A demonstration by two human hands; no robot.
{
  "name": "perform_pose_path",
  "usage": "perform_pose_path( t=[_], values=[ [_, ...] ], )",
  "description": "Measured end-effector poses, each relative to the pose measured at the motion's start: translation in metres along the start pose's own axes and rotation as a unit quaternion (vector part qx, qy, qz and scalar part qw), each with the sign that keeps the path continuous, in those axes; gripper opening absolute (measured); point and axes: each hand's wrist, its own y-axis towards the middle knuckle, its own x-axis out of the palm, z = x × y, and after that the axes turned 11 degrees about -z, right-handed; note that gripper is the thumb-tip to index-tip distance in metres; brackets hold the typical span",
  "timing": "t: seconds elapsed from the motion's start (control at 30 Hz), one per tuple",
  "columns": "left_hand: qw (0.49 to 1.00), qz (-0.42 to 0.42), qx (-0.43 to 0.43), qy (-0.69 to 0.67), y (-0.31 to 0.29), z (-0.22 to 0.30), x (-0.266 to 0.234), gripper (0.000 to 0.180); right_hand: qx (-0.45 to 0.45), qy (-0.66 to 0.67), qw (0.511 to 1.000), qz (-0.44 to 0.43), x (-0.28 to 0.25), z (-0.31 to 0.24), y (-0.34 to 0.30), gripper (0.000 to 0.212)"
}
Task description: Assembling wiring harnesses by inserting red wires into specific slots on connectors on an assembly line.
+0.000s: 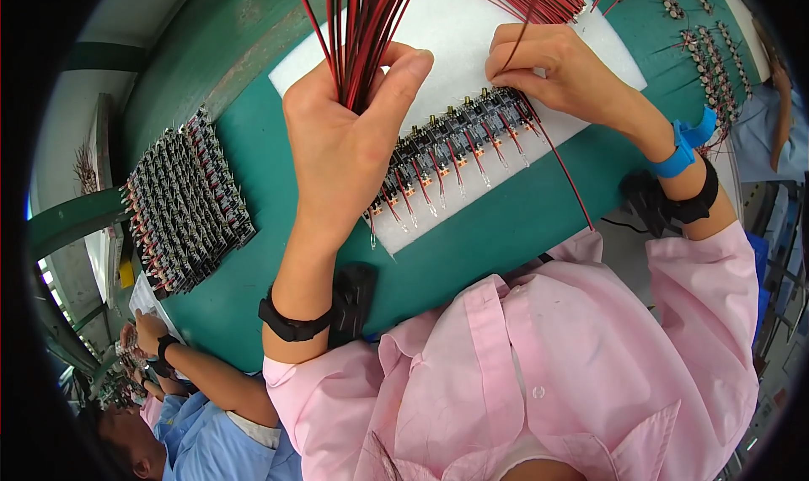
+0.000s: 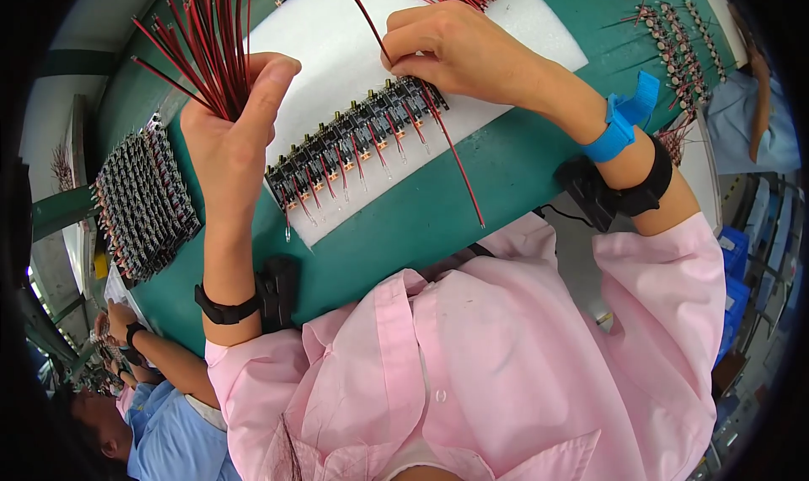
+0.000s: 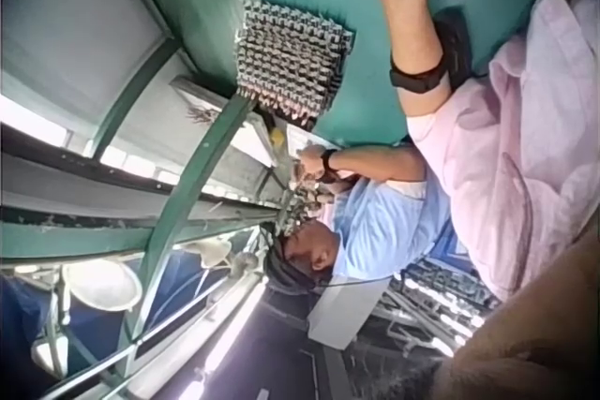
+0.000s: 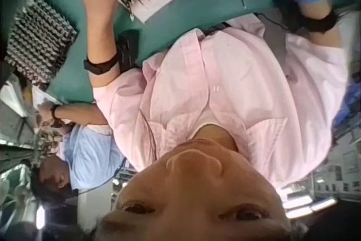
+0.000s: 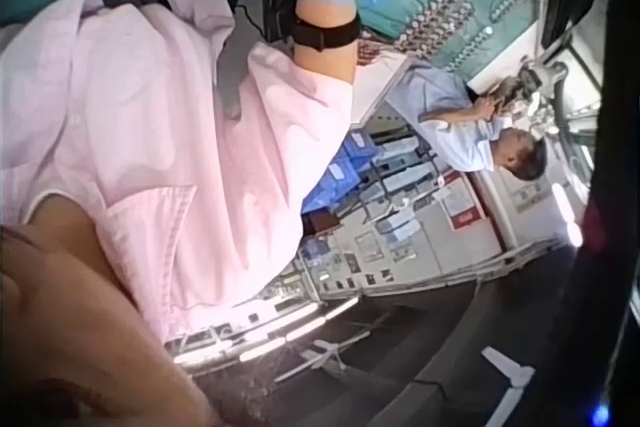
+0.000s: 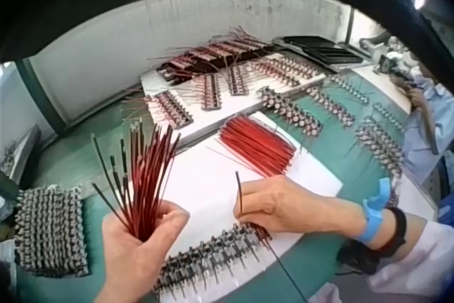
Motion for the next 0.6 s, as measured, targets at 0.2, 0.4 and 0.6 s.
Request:
perform_pose_path(
  t=[0.2, 0.4, 0.6],
  values=[
    [1.000, 0.011, 0.016, -0.002, -0.0006, -0.0007, 0.0004, 0.016, -0.012, -0.022, 1.000, -0.006, -0.0003, -0.0032, 0.0012, 0.009],
    [0.998, 0.020, 0.052, -0.014, 0.0002, 0.0005, 0.0021, 0.013, -0.031, -0.052, 0.998, -0.006, -0.0021, -0.0022, 0.0023, 0.010],
    [0.998, 0.018, 0.059, -0.015, -0.0007, 0.0027, 0.0014, 0.012, -0.053, -0.114, 0.992, -0.008, -0.0023, -0.0011, 0.0031, 0.011]
  ],
)
